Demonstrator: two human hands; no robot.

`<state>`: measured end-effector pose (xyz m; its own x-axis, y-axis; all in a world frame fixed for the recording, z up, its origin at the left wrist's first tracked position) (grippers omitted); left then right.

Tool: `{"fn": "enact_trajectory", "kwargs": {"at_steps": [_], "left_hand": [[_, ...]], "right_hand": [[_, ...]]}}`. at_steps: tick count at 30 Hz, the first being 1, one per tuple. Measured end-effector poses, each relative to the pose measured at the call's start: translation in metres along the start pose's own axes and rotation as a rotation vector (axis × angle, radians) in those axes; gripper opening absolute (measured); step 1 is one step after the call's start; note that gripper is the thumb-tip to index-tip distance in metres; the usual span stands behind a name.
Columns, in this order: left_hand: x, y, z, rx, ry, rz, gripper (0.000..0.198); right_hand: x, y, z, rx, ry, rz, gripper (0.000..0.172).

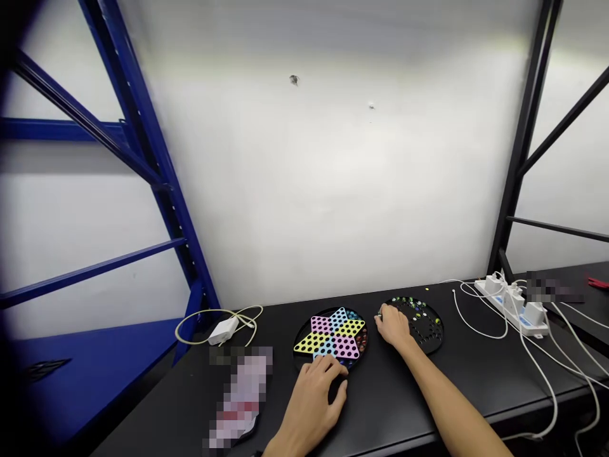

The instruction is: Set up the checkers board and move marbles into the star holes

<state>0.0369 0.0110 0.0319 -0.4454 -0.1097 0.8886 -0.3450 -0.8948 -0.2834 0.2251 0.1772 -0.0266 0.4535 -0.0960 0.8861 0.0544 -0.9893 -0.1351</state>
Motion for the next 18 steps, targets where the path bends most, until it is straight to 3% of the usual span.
{"fn": "enact_trajectory", "kwargs": {"at_steps": [2,4,7,10,12,14,18], "left_hand": [[0.000,0.001,0.000,0.002,0.000,0.002,0.013],[0.000,0.001,0.000,0.007,-0.001,0.004,0.013],[0.000,0.001,-0.001,0.013,0.002,-0.001,0.013],[0.000,0.000,-0.001,0.016,0.009,-0.006,0.013],[0.000,0.000,-0.001,0.021,0.012,-0.010,0.013],[0.000,0.000,-0.001,0.023,0.011,-0.013,0.013],[0.000,0.001,-0.001,0.016,0.001,-0.007,0.013]], "right_hand": [[-0.003,0.000,-0.005,0.024,0.037,-0.009,0.010],[0.000,-0.003,-0.002,0.014,-0.083,0.001,0.016],[0.010,-0.011,0.019,-0.067,-0.595,0.037,0.028],[0.010,-0.020,0.039,-0.174,-1.201,0.022,0.029],[0.009,-0.027,0.044,-0.210,-1.377,-0.010,0.027],[0.012,-0.035,0.047,-0.202,-1.279,-0.016,0.025],[0.017,-0.048,0.039,-0.066,-0.610,-0.020,0.023]]}}
Point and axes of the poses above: each hand's wrist, its own y-axis away from the middle knuckle, its own x-axis out of the back of the hand, z = x × y, the point moved 10 cm from there along -y, towards the middle knuckle, and after that the axes turned 7 degrees about -z, right-handed, at the moved point
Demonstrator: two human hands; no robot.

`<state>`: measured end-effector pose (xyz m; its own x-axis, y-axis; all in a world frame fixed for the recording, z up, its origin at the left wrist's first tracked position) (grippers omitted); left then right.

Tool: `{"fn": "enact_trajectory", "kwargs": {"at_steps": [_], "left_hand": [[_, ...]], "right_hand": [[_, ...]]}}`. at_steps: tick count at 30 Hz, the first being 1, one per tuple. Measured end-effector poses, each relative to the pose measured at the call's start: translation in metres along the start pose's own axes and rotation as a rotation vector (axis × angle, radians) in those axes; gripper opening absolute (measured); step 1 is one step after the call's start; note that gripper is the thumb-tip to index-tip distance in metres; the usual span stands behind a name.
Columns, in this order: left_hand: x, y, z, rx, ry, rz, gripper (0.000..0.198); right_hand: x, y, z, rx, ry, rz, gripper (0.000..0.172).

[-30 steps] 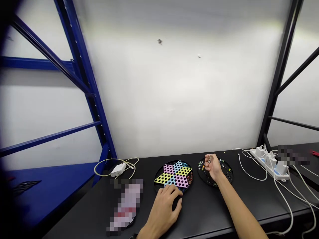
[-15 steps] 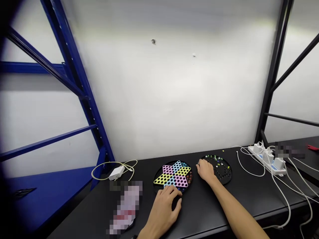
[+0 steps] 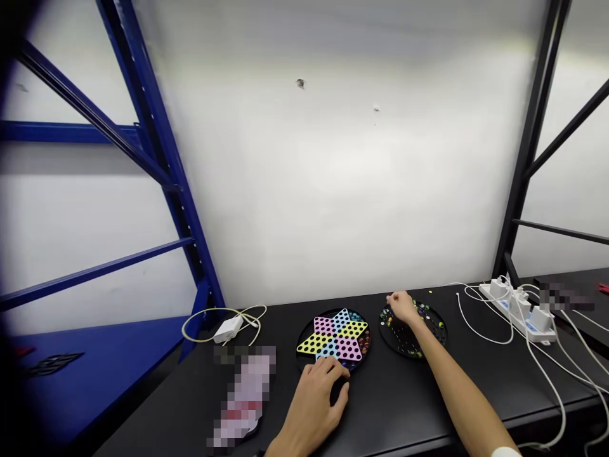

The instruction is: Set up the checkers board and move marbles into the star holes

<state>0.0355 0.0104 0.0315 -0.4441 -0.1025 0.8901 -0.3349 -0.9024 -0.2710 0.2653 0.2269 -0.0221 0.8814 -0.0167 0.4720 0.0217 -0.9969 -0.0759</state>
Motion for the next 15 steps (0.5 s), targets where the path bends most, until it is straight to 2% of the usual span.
{"fn": "enact_trajectory", "kwargs": {"at_steps": [2,4,7,9,13,15], "left_hand": [[0.000,0.000,0.000,-0.002,-0.001,0.003,0.013],[-0.001,0.000,-0.001,-0.002,0.002,0.002,0.012],[-0.002,0.000,-0.002,0.005,0.009,-0.006,0.013],[-0.002,0.000,-0.003,0.010,0.014,-0.009,0.013],[-0.002,-0.001,-0.002,0.005,0.017,-0.019,0.013],[-0.002,-0.001,-0.001,0.001,0.010,-0.021,0.013]], "right_hand": [[-0.010,-0.001,-0.001,0.041,0.287,-0.022,0.013],[-0.020,0.000,0.002,0.040,0.467,-0.047,0.009],[-0.029,0.002,0.002,0.060,0.519,-0.080,0.010],[-0.023,0.001,-0.002,0.068,0.356,-0.064,0.013],[0.016,-0.004,0.002,0.013,-0.360,0.044,0.030],[0.033,-0.006,0.006,0.004,-0.607,0.087,0.035]]}}
Point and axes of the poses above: each hand's wrist, its own y-axis away from the middle knuckle, its own x-axis out of the back of the hand, z = x × y, the point moved 10 cm from there along -y, towards the middle knuckle, and after that the axes turned 7 degrees about -z, right-handed, at the moved point
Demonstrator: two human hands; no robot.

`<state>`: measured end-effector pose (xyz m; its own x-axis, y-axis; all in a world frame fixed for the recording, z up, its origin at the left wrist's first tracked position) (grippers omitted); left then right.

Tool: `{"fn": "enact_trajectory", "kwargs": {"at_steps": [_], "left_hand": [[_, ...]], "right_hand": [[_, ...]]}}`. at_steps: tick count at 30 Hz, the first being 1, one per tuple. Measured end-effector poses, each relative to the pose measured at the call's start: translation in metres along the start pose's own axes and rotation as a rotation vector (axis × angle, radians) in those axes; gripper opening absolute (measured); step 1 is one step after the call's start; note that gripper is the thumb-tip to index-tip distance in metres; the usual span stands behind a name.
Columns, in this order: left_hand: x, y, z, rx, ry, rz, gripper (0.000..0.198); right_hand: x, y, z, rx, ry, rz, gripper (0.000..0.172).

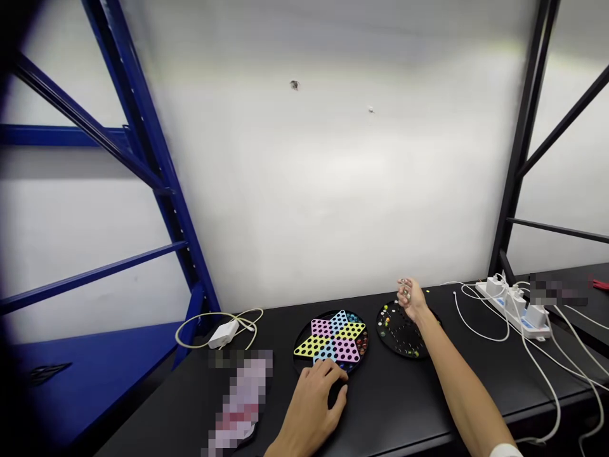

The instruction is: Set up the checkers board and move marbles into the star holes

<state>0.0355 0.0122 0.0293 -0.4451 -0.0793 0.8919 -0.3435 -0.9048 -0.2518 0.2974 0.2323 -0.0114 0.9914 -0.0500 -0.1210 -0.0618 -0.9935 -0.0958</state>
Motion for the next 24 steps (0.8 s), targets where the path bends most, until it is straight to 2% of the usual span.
{"fn": "enact_trajectory", "kwargs": {"at_steps": [2,4,8,9,11,13,15,19,24], "left_hand": [[0.000,-0.001,0.000,-0.002,-0.007,0.002,0.013],[0.000,-0.001,0.000,-0.004,-0.006,0.002,0.013],[0.000,-0.001,0.001,-0.010,0.000,0.000,0.013],[0.000,-0.001,0.001,-0.010,-0.004,-0.007,0.013],[-0.002,-0.001,0.001,-0.004,-0.015,-0.025,0.013],[-0.003,-0.001,0.001,0.001,-0.023,-0.038,0.013],[-0.003,-0.001,0.001,-0.001,-0.027,-0.040,0.013],[-0.003,-0.002,0.002,-0.008,-0.035,-0.037,0.013],[-0.004,-0.002,0.000,-0.010,-0.036,-0.041,0.013]], "right_hand": [[0.015,-0.001,-0.002,-0.005,-0.018,0.041,0.034],[0.026,-0.001,0.003,-0.026,0.085,0.083,0.032],[0.029,0.001,0.016,-0.034,0.322,0.096,0.023],[0.025,0.001,0.017,-0.036,0.444,0.084,0.018],[0.010,0.001,0.017,-0.049,0.829,0.013,0.010],[-0.010,0.002,0.020,-0.060,1.252,-0.097,0.016],[-0.024,0.003,0.022,-0.058,1.477,-0.168,0.022],[-0.028,0.005,0.021,-0.056,1.528,-0.165,0.024],[-0.015,0.008,0.026,-0.049,1.573,-0.161,0.030]]}}
Point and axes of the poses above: each hand's wrist, its own y-axis away from the middle knuckle, its own x-axis out of the back of the hand, z = x × y, the point moved 10 cm from there along -y, towards the middle knuckle, and after that the axes turned 7 degrees about -z, right-handed, at the moved point
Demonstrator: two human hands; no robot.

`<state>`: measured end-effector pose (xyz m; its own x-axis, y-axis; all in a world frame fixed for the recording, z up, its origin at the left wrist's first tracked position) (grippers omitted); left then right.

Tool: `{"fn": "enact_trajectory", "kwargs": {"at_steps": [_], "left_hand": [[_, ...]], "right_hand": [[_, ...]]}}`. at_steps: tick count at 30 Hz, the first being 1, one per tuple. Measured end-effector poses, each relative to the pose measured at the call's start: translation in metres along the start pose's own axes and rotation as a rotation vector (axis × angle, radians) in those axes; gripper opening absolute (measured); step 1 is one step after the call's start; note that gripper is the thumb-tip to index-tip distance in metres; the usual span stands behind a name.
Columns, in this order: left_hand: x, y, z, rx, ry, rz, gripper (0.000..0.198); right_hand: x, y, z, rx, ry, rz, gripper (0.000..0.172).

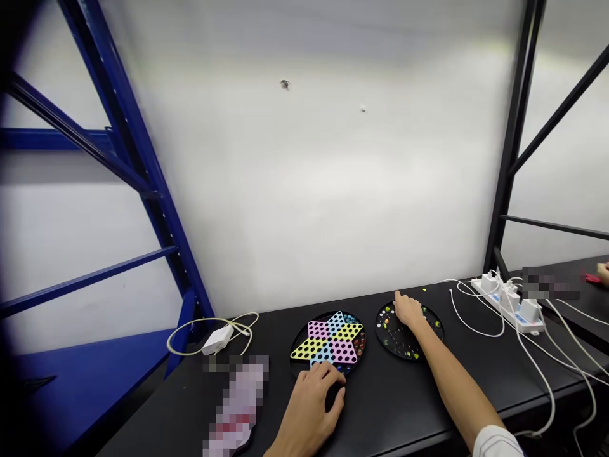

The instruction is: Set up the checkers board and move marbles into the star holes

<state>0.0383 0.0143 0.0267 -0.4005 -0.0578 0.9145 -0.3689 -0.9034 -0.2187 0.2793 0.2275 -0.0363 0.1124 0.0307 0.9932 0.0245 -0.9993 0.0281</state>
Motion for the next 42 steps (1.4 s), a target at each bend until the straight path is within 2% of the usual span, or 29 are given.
{"fn": "enact_trajectory", "kwargs": {"at_steps": [8,12,16,18,20,23,31,38,42], "left_hand": [[0.002,0.000,0.002,-0.021,-0.019,0.032,0.012],[0.000,0.000,0.001,-0.017,-0.020,0.017,0.012],[-0.001,0.000,0.000,-0.008,-0.007,0.004,0.013],[-0.002,0.000,0.000,-0.003,-0.002,0.004,0.013],[-0.002,-0.001,-0.001,0.003,0.002,0.003,0.013],[-0.003,-0.001,-0.002,0.004,0.001,-0.001,0.013],[-0.004,-0.002,-0.001,-0.002,0.004,-0.014,0.014],[-0.001,-0.002,0.000,-0.014,0.001,0.006,0.017],[0.001,-0.001,0.001,-0.022,0.009,0.026,0.015]], "right_hand": [[-0.008,0.001,0.026,-0.076,0.020,0.028,0.036],[-0.005,-0.001,0.038,-0.102,-0.143,0.043,0.030],[0.017,0.002,0.082,-0.174,-0.497,0.211,0.027],[0.028,0.010,0.108,-0.207,-0.576,0.301,0.028],[0.029,0.018,0.129,-0.245,-0.570,0.300,0.027],[0.018,0.026,0.147,-0.271,-0.515,0.178,0.024],[0.001,0.031,0.152,-0.266,-0.386,-0.007,0.018],[-0.015,0.027,0.140,-0.222,-0.289,-0.134,0.014],[-0.012,0.030,0.126,-0.213,-0.199,-0.143,0.013]]}}
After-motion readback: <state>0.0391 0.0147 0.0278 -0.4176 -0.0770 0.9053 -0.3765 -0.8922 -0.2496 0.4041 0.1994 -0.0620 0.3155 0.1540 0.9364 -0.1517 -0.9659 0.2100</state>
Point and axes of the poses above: each hand's wrist, its own y-axis away from the middle knuckle, its own x-axis out of the back of the hand, z = x × y, the point moved 10 cm from there along -y, towards the middle knuckle, and after that the axes turned 7 degrees about -z, right-handed, at the moved point
